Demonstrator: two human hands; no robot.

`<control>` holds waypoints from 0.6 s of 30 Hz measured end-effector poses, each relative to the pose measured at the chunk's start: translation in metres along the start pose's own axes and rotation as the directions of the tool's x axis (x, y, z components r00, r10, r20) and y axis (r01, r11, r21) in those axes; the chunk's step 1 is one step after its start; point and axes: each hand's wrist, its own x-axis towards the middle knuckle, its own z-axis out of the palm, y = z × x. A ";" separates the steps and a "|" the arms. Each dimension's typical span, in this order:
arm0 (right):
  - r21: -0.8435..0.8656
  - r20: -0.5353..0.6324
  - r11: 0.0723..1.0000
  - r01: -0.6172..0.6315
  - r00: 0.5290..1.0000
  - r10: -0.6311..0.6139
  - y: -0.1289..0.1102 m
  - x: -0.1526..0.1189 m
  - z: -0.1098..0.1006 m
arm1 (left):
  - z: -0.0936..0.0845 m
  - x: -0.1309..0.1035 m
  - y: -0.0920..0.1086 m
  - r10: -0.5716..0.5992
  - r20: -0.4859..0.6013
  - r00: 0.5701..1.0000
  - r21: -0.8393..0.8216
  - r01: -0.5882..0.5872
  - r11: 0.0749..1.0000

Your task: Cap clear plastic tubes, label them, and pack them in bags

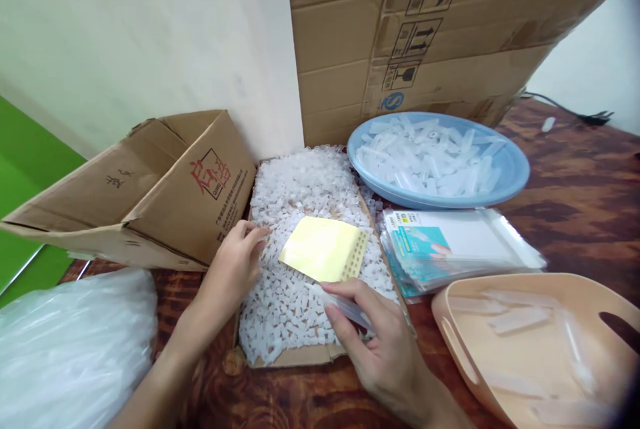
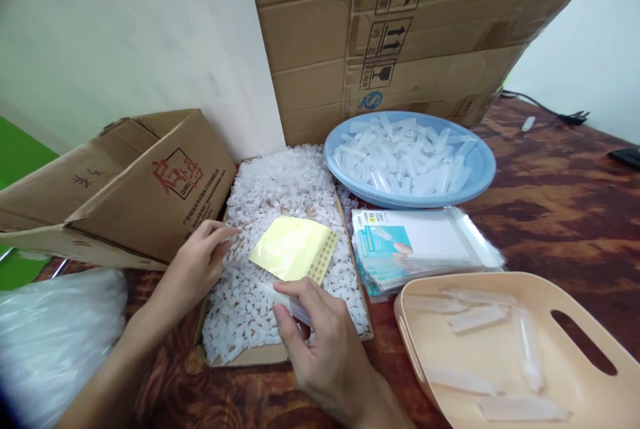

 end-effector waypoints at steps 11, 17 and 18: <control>-0.020 0.019 0.998 0.052 0.998 -0.052 -0.001 -0.002 0.004 | 0.004 -0.062 0.049 -0.189 0.282 0.941 -0.718 0.337 0.609; 0.015 0.109 0.984 -0.175 0.979 0.172 0.005 0.006 0.005 | 0.022 -0.076 0.041 0.057 0.087 0.995 -0.565 0.002 0.825; 0.007 0.152 0.963 -0.269 0.952 0.265 0.007 0.007 0.005 | 0.024 -0.078 0.041 0.106 0.067 0.992 -0.555 -0.052 0.830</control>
